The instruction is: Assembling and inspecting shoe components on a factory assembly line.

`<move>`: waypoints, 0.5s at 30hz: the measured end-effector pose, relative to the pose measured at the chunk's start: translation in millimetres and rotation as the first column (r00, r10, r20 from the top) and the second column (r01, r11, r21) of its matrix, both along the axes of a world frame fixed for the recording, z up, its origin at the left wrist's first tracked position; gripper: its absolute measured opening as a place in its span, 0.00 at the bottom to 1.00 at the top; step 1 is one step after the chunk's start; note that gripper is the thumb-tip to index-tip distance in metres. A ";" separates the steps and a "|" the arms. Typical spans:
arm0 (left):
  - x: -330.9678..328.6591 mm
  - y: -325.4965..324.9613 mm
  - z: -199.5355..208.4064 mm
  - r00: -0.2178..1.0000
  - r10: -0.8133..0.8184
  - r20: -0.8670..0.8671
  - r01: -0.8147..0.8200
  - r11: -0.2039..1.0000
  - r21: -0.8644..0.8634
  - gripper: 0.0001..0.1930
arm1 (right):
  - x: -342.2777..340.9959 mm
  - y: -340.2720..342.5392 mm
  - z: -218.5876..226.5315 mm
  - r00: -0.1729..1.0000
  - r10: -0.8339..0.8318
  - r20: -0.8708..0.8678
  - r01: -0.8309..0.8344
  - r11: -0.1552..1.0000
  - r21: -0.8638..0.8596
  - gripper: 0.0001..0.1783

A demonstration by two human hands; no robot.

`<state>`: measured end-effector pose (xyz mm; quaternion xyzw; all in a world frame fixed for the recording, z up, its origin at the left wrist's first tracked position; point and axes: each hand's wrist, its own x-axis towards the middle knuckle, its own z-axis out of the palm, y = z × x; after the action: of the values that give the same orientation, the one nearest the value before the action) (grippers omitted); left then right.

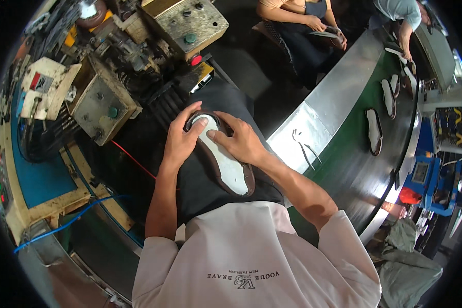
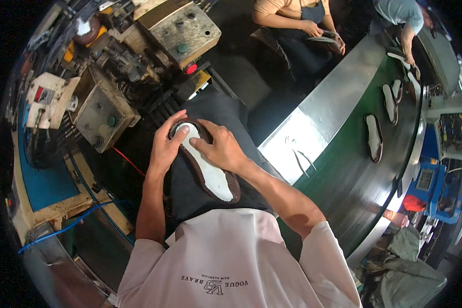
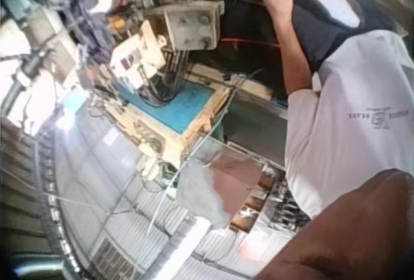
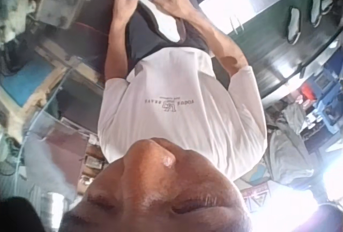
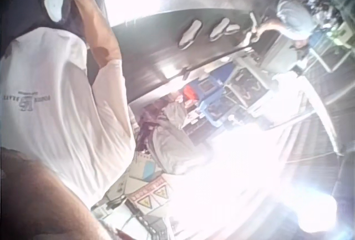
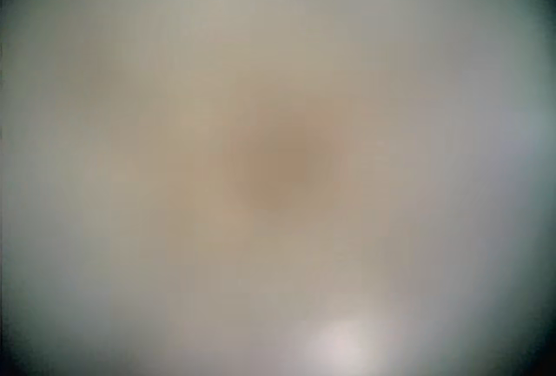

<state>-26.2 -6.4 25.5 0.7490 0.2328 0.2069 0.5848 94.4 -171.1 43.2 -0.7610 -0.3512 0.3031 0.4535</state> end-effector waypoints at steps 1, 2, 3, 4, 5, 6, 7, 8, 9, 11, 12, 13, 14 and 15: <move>-3.9 1.5 -1.5 1.000 -0.011 -0.009 0.010 0.992 -0.129 0.19 | -1.1 3.3 1.5 1.000 0.007 -0.026 -0.007 1.000 -0.017 0.39; -6.5 3.2 -2.6 1.000 -0.026 -0.015 0.021 0.967 -0.255 0.19 | -2.7 6.7 2.9 0.999 0.009 -0.042 -0.011 0.999 -0.052 0.39; -8.2 3.8 -4.5 0.999 -0.050 -0.019 0.039 0.924 -0.380 0.20 | -5.7 8.3 2.3 0.998 0.003 -0.061 -0.008 0.996 -0.089 0.38; -9.3 3.9 -6.0 0.999 -0.046 -0.017 0.036 0.926 -0.376 0.20 | -8.5 9.4 1.4 0.997 -0.006 -0.080 -0.004 0.992 -0.127 0.38; -9.6 3.7 -7.1 0.999 -0.044 -0.015 0.036 0.928 -0.372 0.19 | -11.4 9.6 -1.6 1.000 -0.012 -0.024 0.010 0.993 -0.115 0.38; -11.0 3.6 -7.5 0.999 -0.045 -0.016 0.036 0.930 -0.366 0.19 | -16.1 9.1 -6.5 0.999 -0.021 0.029 0.024 0.995 -0.101 0.37; -12.3 3.7 -12.1 0.999 -0.037 0.002 0.036 0.940 -0.341 0.19 | -19.6 8.9 -11.1 0.996 -0.032 0.081 0.039 0.996 -0.085 0.37; -13.5 3.4 -19.5 0.999 -0.032 0.020 0.036 0.948 -0.315 0.18 | -21.9 8.9 -15.6 0.993 -0.030 0.115 0.033 0.999 -0.024 0.37; -13.4 2.7 -22.9 0.999 -0.026 0.039 0.036 0.957 -0.289 0.18 | -23.9 9.5 -17.5 0.988 -0.029 0.151 0.024 0.999 0.037 0.37; -10.2 0.9 -29.7 0.998 -0.018 0.058 0.034 0.958 -0.284 0.18 | -24.9 6.7 -19.5 0.983 -0.049 0.177 0.037 0.997 0.070 0.36; -7.3 -0.3 -30.0 0.998 -0.015 0.068 0.033 0.960 -0.278 0.18 | -23.1 6.1 -18.6 0.984 -0.067 0.168 0.060 0.997 0.046 0.35; -4.3 -4.5 -30.4 0.998 0.002 0.068 0.024 0.926 -0.377 0.19 | -21.0 4.8 -18.1 0.984 -0.086 0.159 0.084 0.996 0.021 0.35; -0.4 -10.7 -30.9 0.998 0.019 0.067 0.014 0.882 -0.471 0.20 | -18.3 2.2 -18.0 0.991 -0.111 0.074 0.111 0.994 0.005 0.35; 3.5 -13.4 -29.2 0.997 0.037 0.066 0.006 0.832 -0.555 0.22 | -13.2 0.4 -16.6 0.991 -0.135 -0.009 0.135 0.991 -0.007 0.35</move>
<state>-22.6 -19.8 -3.6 0.5374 0.2670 0.1629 0.7832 81.2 -170.7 26.6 -0.7830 -0.2958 0.2761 0.4724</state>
